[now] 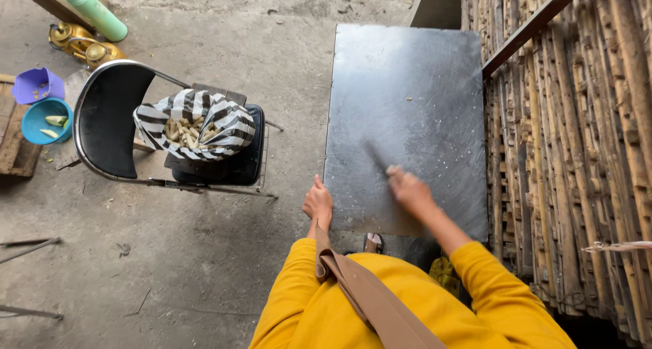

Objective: The person uses a knife to scrape debris off a metal table surface and then wipes the surface by hand.

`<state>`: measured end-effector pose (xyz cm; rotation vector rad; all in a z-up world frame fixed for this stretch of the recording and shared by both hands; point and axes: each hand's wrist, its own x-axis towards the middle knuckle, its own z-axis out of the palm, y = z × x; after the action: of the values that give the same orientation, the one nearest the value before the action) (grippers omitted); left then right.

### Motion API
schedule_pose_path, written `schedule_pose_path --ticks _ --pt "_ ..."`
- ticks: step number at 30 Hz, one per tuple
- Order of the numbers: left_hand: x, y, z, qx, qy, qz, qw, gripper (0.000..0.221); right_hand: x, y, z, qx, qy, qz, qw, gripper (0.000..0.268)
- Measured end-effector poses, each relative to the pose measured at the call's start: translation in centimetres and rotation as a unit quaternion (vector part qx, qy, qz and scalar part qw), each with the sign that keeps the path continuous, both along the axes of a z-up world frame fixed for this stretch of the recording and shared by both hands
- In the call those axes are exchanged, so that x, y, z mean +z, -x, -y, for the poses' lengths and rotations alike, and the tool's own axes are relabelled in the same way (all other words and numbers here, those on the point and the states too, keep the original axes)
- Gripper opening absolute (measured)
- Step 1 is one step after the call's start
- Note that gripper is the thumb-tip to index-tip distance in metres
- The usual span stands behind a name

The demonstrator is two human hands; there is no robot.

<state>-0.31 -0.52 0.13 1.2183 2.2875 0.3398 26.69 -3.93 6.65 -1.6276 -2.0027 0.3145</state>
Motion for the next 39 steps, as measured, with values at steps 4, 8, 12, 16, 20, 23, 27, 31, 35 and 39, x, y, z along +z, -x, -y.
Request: schedule_pose_path --ticks 4,8,12,16,20,23,27,31,35,39 --pt "-0.1 -0.3 -0.3 0.004 0.008 -0.003 1.000 0.077 1.5 -4.9 -1.9 -0.194 0.200 -0.280 0.919 0.057" --pt "0.2 -0.1 -0.3 0.001 0.014 0.001 1.000 0.076 1.3 -13.1 -2.2 -0.292 0.109 -0.298 0.902 0.041" --pt "0.6 -0.2 -0.2 0.002 0.010 -0.001 1.000 0.074 -0.5 -16.1 0.6 -0.358 0.074 -0.317 0.875 0.036" --pt "0.7 -0.2 -0.2 0.001 0.016 -0.004 1.000 0.075 -2.6 -11.6 4.0 -0.387 0.124 -0.338 0.849 0.035" --pt "0.2 -0.2 -0.2 0.000 0.024 -0.004 1.000 0.077 -2.8 -8.3 3.5 -0.235 0.244 -0.350 0.873 0.035" --pt "0.0 -0.3 -0.2 -0.006 0.031 -0.010 0.999 0.081 -1.5 -9.0 1.4 -0.079 0.175 -0.283 0.940 0.038" --pt "-0.2 -0.2 -0.1 0.002 0.012 -0.006 1.000 0.077 -0.4 -10.7 -3.6 -0.270 0.152 -0.305 0.901 0.028" --pt "0.0 0.0 0.0 0.003 0.019 -0.006 1.000 0.078 -1.1 -9.2 -6.9 -0.384 0.177 -0.310 0.851 0.022" --pt "0.0 -0.4 0.0 0.004 0.013 -0.001 1.000 0.076 -2.4 -6.6 -8.0 -0.071 0.143 -0.139 0.977 0.031" --pt "0.3 -0.3 -0.8 0.014 0.002 -0.015 1.000 0.075 -2.3 -6.2 -10.2 0.039 0.146 -0.195 0.969 0.035"
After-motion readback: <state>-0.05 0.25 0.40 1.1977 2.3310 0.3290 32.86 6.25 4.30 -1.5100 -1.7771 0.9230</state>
